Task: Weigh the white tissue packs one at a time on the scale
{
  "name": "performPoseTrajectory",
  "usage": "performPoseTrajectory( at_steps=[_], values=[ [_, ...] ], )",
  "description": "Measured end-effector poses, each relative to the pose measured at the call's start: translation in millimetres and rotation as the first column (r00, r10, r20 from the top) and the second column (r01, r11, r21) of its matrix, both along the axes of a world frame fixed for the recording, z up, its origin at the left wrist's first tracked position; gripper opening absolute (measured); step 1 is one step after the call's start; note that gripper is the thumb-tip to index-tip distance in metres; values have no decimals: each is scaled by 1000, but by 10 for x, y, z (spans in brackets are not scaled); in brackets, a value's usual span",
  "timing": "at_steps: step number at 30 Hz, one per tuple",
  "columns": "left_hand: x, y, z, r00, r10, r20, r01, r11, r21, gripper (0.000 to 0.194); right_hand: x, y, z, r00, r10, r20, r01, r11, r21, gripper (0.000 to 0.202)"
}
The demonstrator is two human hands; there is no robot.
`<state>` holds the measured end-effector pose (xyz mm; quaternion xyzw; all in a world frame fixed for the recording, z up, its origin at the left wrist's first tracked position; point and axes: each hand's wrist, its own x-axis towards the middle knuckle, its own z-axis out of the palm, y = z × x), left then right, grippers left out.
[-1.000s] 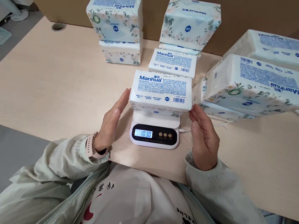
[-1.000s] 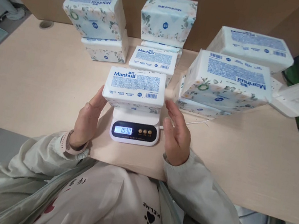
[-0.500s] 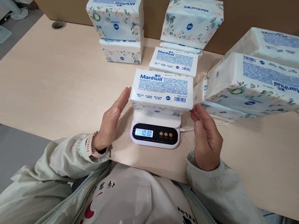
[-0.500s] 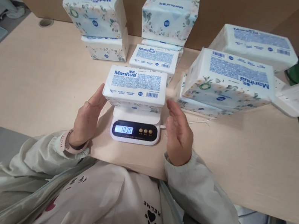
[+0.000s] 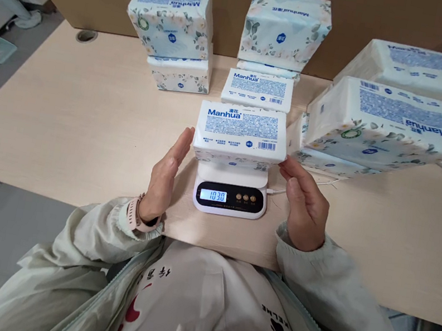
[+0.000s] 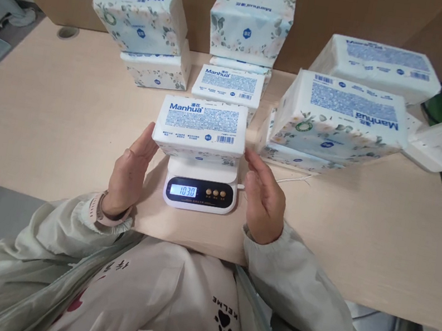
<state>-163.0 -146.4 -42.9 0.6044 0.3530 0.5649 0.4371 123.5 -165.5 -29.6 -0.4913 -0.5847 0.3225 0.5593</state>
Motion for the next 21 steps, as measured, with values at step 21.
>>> performPoseTrajectory(
  at_steps=[21],
  values=[
    [19, -6, -22, 999, 25, 38, -24, 999, -23, 57, 6, -18, 7, 1000, -17, 18, 17, 1000, -15, 39]
  ],
)
